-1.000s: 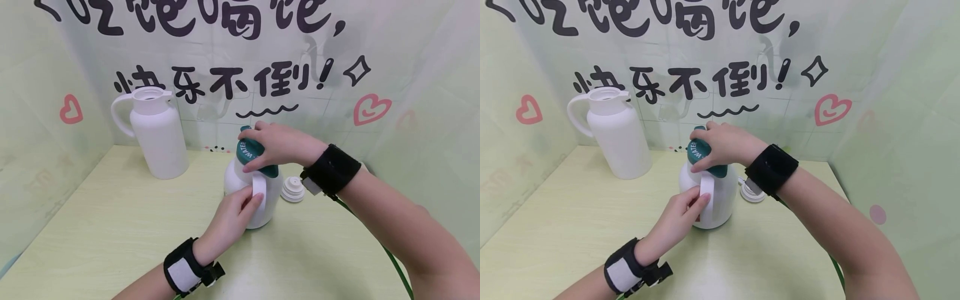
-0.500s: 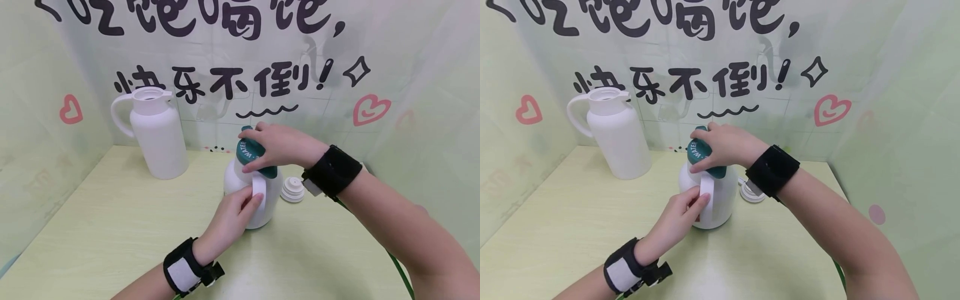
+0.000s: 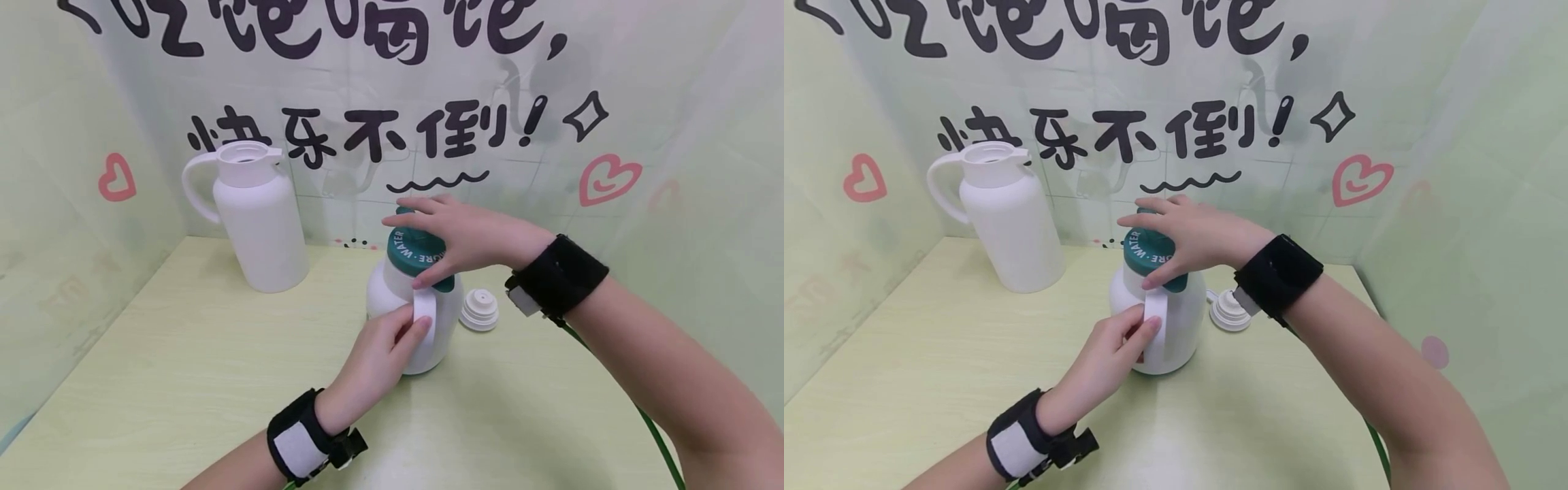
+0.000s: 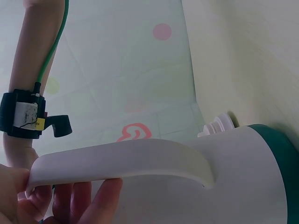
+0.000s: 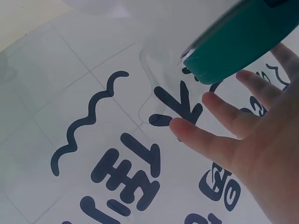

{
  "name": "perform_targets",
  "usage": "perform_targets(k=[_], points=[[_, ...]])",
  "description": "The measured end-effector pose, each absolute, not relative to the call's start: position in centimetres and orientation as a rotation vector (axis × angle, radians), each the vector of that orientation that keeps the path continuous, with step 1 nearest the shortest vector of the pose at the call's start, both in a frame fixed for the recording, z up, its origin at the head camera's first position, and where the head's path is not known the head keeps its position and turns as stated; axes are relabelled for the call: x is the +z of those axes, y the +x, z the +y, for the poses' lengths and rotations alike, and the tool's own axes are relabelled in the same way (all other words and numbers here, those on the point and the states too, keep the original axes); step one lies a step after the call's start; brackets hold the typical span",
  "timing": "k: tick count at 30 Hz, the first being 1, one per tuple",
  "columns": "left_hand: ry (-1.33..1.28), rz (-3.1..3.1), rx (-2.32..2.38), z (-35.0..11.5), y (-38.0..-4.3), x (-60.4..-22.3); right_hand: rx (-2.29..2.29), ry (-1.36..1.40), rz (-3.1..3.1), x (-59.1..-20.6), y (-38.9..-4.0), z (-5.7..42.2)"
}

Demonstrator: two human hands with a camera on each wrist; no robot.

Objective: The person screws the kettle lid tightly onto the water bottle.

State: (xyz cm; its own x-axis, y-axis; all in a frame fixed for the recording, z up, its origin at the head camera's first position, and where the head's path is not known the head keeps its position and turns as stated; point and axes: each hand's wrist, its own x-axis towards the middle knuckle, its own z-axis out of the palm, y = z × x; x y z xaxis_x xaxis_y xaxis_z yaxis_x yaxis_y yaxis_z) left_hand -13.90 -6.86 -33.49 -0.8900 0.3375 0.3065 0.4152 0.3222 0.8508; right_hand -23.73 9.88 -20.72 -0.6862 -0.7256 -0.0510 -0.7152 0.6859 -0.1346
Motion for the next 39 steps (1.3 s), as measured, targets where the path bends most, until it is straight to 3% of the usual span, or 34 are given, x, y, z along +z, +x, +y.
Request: perform_targets(k=[22,39], points=[[-0.725,-2.505,-1.646,-6.93,-13.96,-33.61,-0.291,-1.202,2.68,-20.4,-24.09,10.39],[-0.713,-2.502,-1.642,-6.89,-13.83,-33.52,-0.12,-1.119,2.839,-20.72,-23.77,9.77]])
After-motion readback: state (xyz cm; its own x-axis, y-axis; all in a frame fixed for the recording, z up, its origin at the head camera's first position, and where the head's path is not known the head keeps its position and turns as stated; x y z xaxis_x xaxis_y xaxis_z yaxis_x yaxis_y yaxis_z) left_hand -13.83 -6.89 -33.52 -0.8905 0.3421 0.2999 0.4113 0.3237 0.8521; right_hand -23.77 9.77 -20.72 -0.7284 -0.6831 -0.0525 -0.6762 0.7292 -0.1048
